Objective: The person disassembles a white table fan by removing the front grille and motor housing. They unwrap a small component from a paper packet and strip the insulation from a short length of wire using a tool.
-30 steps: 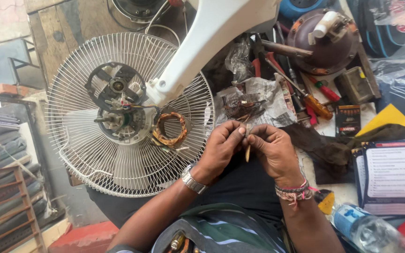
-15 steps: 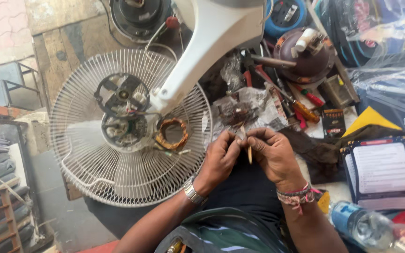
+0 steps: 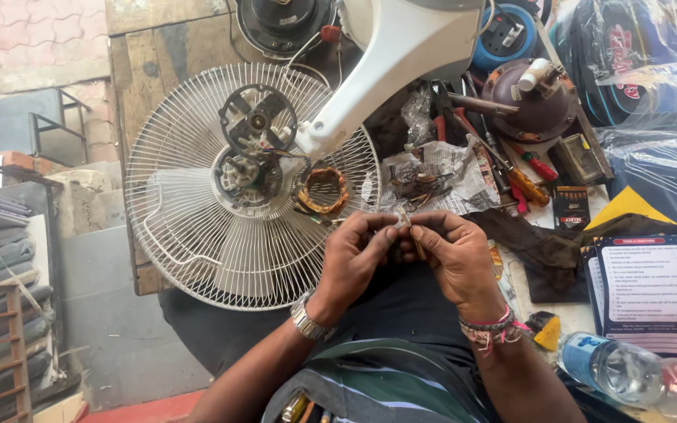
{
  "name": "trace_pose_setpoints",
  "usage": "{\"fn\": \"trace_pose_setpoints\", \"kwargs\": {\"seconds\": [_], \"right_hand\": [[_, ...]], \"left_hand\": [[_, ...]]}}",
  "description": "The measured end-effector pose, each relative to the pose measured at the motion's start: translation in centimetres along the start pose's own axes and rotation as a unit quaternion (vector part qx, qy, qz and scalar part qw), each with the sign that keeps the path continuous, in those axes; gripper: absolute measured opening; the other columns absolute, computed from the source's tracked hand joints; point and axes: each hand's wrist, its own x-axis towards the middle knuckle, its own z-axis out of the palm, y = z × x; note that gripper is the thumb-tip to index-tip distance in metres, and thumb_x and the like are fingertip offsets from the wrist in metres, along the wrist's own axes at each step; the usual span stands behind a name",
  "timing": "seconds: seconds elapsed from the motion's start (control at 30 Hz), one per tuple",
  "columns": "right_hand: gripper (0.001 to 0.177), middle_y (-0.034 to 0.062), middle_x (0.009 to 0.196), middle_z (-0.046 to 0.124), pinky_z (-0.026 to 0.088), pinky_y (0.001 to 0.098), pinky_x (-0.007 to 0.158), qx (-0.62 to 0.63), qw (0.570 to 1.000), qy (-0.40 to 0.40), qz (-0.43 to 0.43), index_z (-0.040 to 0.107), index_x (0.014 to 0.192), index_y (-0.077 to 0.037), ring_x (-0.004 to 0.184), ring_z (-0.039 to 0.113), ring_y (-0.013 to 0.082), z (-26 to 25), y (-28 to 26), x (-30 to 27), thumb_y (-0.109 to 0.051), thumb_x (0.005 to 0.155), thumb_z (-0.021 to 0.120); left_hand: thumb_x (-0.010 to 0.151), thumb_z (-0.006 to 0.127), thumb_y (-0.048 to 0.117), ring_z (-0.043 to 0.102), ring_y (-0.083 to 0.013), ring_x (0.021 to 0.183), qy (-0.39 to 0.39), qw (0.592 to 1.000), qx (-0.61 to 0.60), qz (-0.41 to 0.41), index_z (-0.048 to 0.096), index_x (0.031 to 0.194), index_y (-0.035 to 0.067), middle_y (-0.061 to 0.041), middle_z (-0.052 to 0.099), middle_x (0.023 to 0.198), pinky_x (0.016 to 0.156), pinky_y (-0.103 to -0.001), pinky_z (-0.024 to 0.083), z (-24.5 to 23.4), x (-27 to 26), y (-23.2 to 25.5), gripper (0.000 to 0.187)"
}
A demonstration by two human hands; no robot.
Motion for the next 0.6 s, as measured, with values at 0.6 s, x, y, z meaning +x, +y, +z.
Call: {"fn": "trace_pose_setpoints", "kwargs": {"seconds": [0.6], "right_hand": [[0.020, 0.0059, 0.092, 0.075, 0.057, 0.0227, 0.073, -0.217, 0.970, -0.036, -0.104, 0.073, 0.112, 0.006, 0.080, 0.068, 0.0097, 1.8, 3.7, -3.1, -0.004, 0.095, 0.071]], "left_hand": [[0.093, 0.069, 0.008, 0.063, -0.0126, 0.072, 0.023, 0.983, 0.134, 0.127, 0.068, 0.097, -0.001, -0.005, 0.061, 0.092, 0.063, -0.026, 0.053, -1.9, -2.5, -0.6, 0.010]]}}
